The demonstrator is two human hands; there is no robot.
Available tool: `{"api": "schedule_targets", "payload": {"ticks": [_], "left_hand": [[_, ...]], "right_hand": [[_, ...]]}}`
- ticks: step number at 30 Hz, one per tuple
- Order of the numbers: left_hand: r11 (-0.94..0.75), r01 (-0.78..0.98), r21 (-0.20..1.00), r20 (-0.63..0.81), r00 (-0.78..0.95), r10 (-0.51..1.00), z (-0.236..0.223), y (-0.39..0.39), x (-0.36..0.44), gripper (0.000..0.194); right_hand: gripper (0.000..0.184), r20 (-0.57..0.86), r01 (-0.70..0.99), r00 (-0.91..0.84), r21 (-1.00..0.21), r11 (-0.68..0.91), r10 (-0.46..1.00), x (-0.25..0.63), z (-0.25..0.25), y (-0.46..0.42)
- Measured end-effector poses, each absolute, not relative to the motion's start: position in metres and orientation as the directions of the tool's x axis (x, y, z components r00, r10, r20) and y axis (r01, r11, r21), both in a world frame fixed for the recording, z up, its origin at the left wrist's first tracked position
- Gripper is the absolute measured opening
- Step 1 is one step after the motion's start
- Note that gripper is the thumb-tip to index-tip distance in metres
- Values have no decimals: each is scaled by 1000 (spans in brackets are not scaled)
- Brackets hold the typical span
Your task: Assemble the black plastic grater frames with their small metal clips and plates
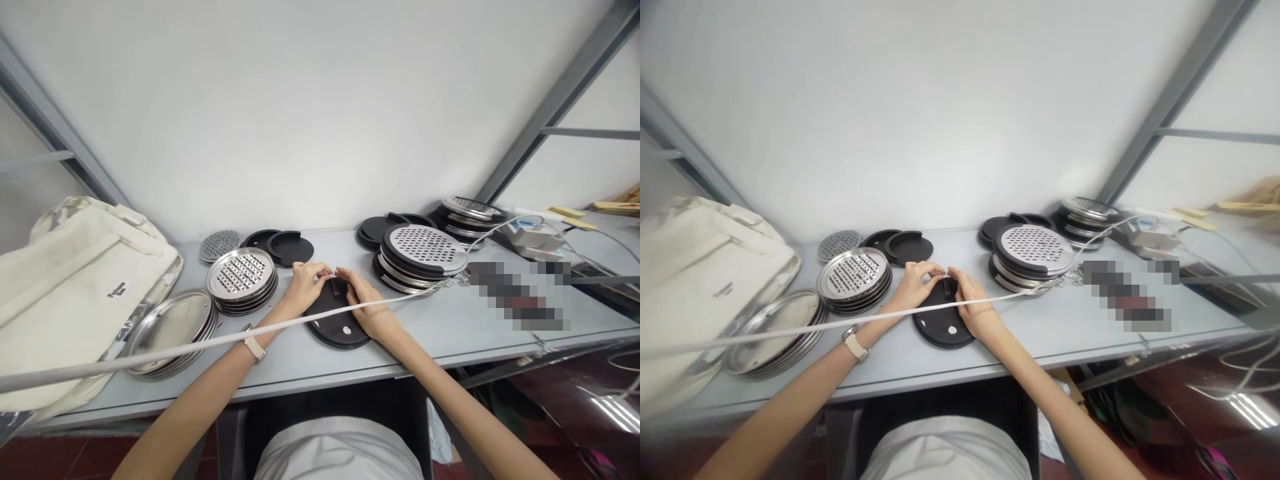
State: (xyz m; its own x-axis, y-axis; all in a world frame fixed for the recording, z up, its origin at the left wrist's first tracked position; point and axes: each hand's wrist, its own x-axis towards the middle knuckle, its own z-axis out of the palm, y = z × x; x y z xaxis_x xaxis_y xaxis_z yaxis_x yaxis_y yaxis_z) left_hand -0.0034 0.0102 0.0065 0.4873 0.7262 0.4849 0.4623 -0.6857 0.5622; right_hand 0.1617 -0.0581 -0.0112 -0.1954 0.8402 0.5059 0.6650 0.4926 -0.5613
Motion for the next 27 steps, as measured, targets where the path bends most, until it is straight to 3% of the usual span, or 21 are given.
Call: {"api": "schedule_targets", "payload": {"ticks": [27], "left_hand": [[-693,526,493,485,495,721,9,7,-1,10]], "right_hand": [[35,471,650,-164,-610,454,867,161,-11,-59]]}}
